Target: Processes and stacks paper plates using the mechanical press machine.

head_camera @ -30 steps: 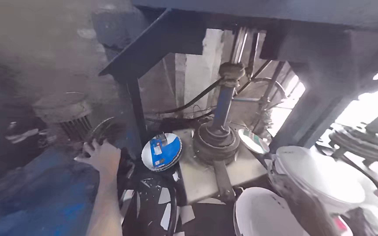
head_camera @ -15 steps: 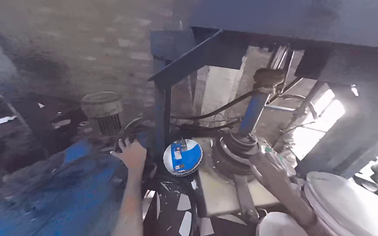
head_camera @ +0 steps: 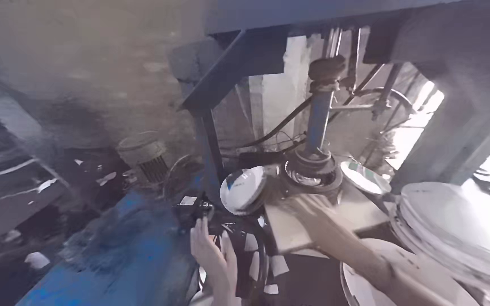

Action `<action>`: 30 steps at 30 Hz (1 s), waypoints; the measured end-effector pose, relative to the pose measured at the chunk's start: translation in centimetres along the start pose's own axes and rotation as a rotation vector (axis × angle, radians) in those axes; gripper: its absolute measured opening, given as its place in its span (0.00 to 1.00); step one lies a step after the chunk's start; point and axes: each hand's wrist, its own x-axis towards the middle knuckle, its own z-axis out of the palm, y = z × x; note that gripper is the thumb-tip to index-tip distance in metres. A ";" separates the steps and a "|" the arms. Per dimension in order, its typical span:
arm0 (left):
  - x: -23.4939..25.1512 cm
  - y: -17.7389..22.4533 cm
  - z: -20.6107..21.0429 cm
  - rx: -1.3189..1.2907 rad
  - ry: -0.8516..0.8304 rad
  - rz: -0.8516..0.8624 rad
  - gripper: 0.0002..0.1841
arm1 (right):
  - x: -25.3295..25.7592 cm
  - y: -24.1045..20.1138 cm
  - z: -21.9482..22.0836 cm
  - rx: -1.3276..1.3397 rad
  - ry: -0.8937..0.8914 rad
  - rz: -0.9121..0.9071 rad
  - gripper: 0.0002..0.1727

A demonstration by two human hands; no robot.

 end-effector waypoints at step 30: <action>-4.9 17.7 6.6 -1.115 -0.796 -0.648 0.32 | -13.9 12.4 -3.5 0.864 0.335 0.935 0.29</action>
